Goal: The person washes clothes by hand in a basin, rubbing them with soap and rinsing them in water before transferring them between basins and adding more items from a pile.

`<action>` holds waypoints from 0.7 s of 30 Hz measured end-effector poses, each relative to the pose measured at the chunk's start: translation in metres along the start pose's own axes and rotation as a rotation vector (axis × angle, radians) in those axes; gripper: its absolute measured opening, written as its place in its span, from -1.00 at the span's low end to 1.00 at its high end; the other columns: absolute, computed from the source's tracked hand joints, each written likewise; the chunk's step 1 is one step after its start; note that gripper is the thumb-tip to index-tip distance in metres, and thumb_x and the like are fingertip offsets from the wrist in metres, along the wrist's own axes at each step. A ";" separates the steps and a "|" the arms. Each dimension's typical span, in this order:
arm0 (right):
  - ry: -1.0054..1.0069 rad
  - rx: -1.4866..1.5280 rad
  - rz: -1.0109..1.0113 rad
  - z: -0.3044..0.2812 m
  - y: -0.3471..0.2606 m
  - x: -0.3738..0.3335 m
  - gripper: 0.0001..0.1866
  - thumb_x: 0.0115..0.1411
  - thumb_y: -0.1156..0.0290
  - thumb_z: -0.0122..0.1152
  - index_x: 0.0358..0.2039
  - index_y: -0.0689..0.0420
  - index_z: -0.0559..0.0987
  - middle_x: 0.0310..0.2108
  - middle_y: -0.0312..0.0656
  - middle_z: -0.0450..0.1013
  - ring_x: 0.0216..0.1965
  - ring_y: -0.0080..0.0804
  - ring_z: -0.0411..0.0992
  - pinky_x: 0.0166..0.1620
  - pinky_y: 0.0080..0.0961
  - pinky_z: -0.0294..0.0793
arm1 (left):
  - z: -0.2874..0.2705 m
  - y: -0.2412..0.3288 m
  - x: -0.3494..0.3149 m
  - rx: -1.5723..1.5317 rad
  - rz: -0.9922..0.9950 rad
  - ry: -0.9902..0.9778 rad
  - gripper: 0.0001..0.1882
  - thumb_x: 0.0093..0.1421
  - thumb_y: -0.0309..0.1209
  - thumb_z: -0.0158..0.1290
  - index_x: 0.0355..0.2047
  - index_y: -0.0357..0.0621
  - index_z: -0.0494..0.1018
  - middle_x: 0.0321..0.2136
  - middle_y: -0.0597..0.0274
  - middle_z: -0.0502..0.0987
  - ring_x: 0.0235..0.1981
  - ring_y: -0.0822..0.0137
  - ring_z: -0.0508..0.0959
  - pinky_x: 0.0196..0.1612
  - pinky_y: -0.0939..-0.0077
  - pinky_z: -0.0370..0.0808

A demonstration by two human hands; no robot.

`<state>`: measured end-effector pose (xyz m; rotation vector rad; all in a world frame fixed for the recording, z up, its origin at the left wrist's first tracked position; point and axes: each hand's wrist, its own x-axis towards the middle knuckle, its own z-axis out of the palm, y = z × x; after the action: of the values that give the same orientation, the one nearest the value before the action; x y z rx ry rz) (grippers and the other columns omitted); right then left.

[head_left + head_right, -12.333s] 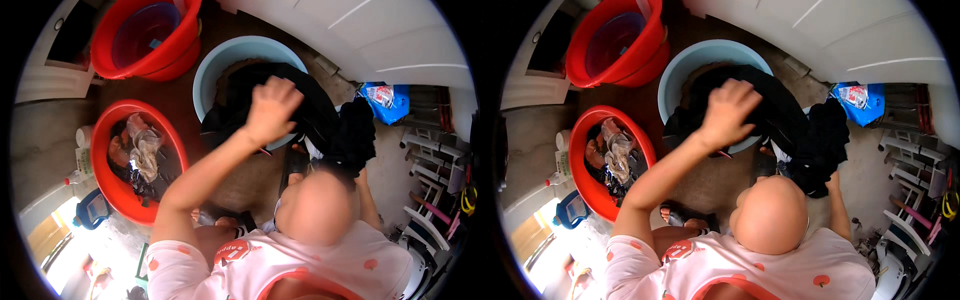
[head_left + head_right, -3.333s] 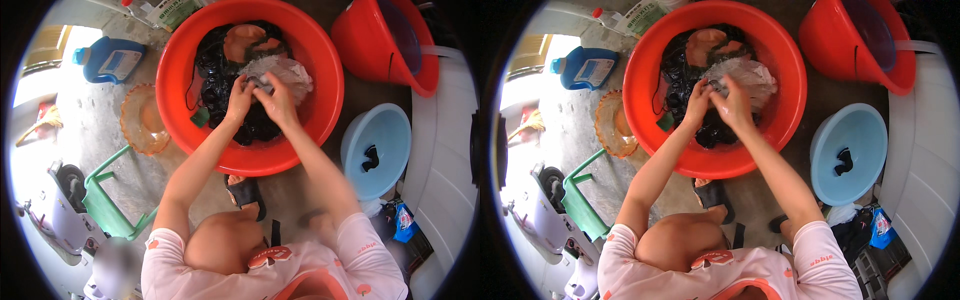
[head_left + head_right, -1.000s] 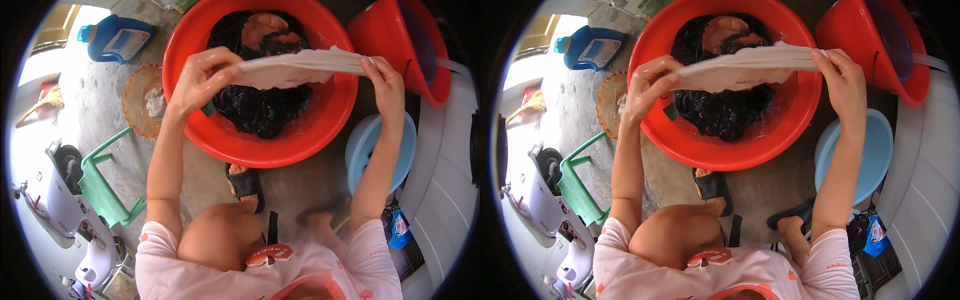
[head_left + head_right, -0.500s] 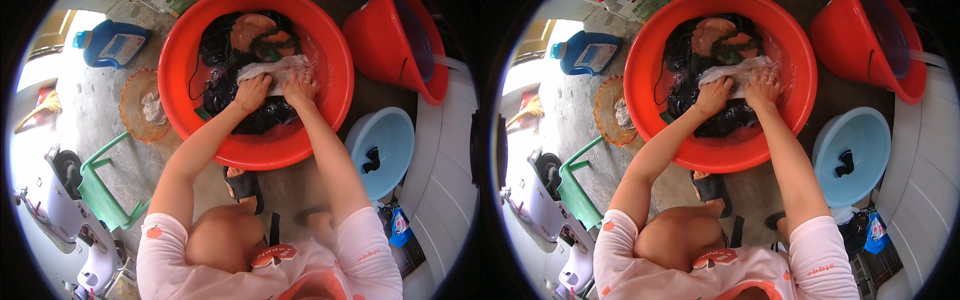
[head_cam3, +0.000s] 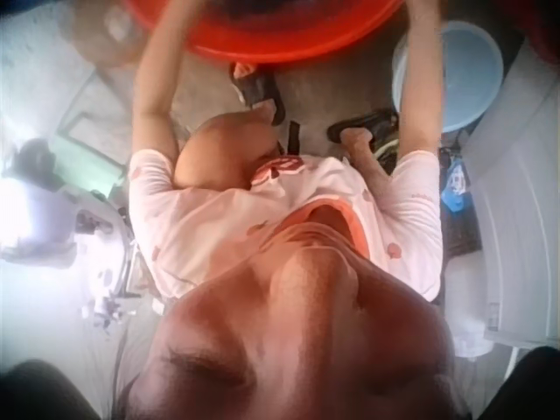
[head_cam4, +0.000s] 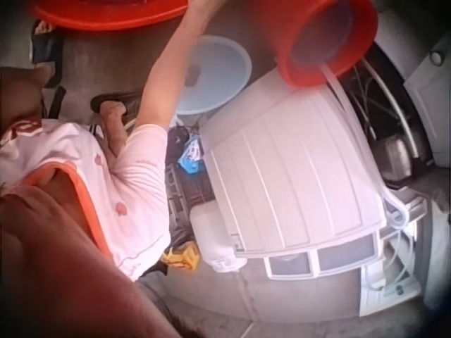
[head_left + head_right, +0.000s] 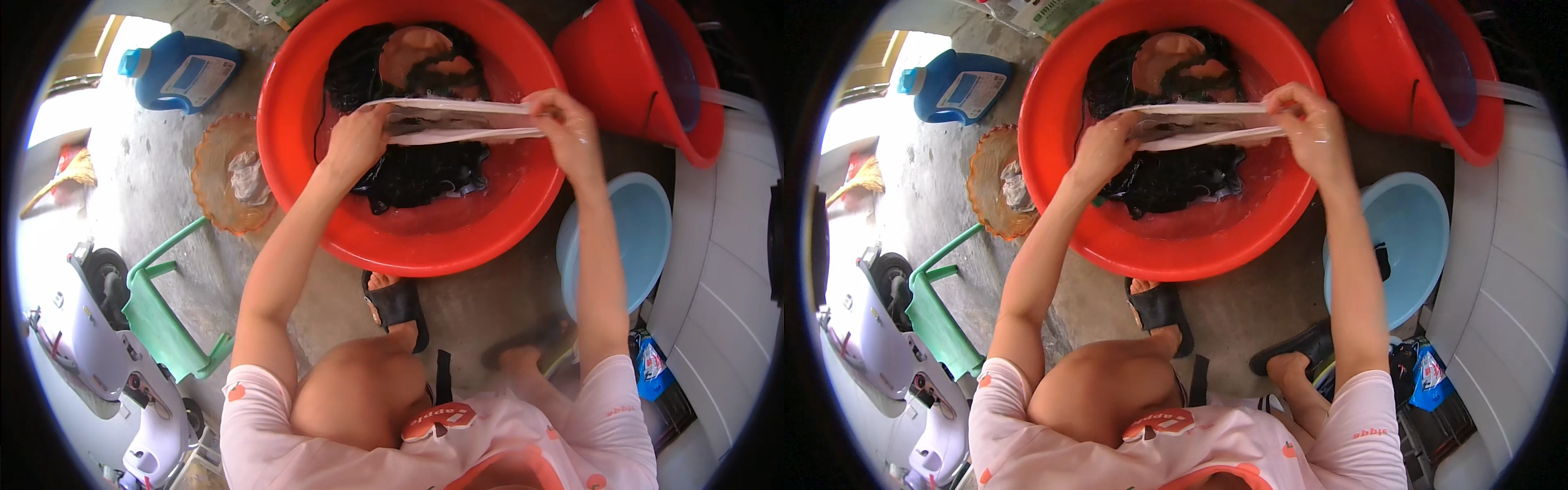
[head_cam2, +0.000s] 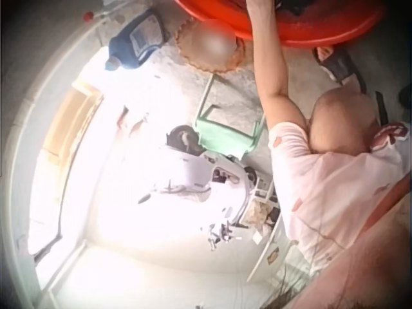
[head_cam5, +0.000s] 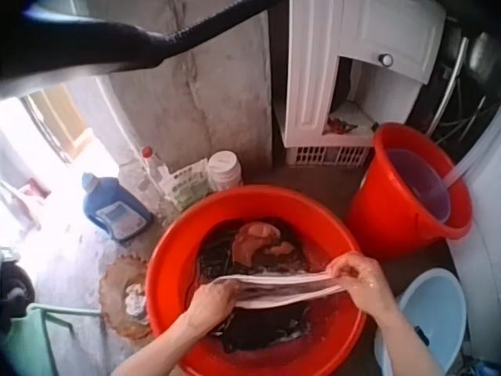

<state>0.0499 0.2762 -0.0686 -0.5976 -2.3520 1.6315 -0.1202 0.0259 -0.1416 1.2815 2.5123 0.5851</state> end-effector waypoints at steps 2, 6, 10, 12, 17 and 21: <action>0.054 -0.217 -0.236 -0.017 -0.038 -0.008 -0.85 -0.01 0.71 -0.06 -0.48 0.27 0.49 -0.32 -0.20 0.45 -0.33 -0.45 0.43 -0.23 -0.60 0.39 | -0.044 0.030 -0.012 0.012 0.053 0.073 -0.60 -0.01 -0.57 -0.04 -0.09 -0.13 0.36 -0.27 -0.04 0.50 -0.38 -0.05 0.53 -0.35 0.13 0.48; 0.197 -0.402 -0.240 -0.037 -0.082 -0.026 -0.76 -0.02 0.71 -0.06 -0.39 0.25 0.57 -0.22 -0.16 0.46 -0.27 -0.35 0.44 -0.19 -0.56 0.40 | -0.106 0.078 -0.022 -0.072 0.020 0.129 -0.66 0.01 -0.57 -0.01 -0.14 -0.14 0.42 -0.34 0.03 0.52 -0.38 0.05 0.55 -0.30 0.26 0.48; 0.241 -0.774 -0.216 -0.024 -0.034 -0.014 -0.60 -0.03 0.72 -0.05 -0.15 0.22 0.54 0.00 -0.12 0.39 -0.15 -0.26 0.42 -0.11 -0.51 0.40 | -0.097 0.071 -0.006 -0.094 0.086 0.113 -0.68 0.02 -0.60 -0.02 -0.16 -0.14 0.45 -0.34 0.07 0.54 -0.36 0.09 0.56 -0.25 0.32 0.49; 0.116 -0.857 -0.084 0.016 -0.004 -0.004 -0.59 -0.04 0.67 0.03 -0.10 0.26 0.46 -0.03 -0.05 0.36 -0.10 0.01 0.33 -0.01 -0.25 0.37 | -0.051 0.050 0.012 -0.034 0.163 0.056 -0.69 0.01 -0.58 -0.01 -0.18 -0.14 0.47 -0.34 0.09 0.55 -0.32 0.10 0.55 -0.22 0.33 0.48; 0.070 -1.035 0.014 0.115 0.106 0.009 -0.44 0.02 0.53 0.08 0.10 0.25 0.30 0.22 -0.06 0.11 0.06 -0.04 0.22 0.10 -0.19 0.25 | 0.071 0.048 0.035 0.206 0.427 0.040 -0.58 -0.03 -0.49 0.01 -0.08 -0.10 0.42 -0.07 0.18 0.44 0.02 0.16 0.38 0.02 0.27 0.33; 0.113 -1.051 0.084 0.134 0.144 0.005 -0.44 0.09 0.43 -0.01 0.14 0.23 0.23 0.19 -0.02 0.12 0.07 -0.03 0.21 0.09 -0.15 0.24 | 0.120 0.023 0.029 0.188 0.415 0.102 -0.46 0.04 -0.47 -0.04 0.10 0.00 0.28 0.09 0.09 0.28 0.17 0.12 0.23 0.16 0.12 0.17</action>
<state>0.0216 0.2088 -0.2516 -0.9083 -2.9721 0.2220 -0.0718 0.0896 -0.2380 1.9116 2.4371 0.5166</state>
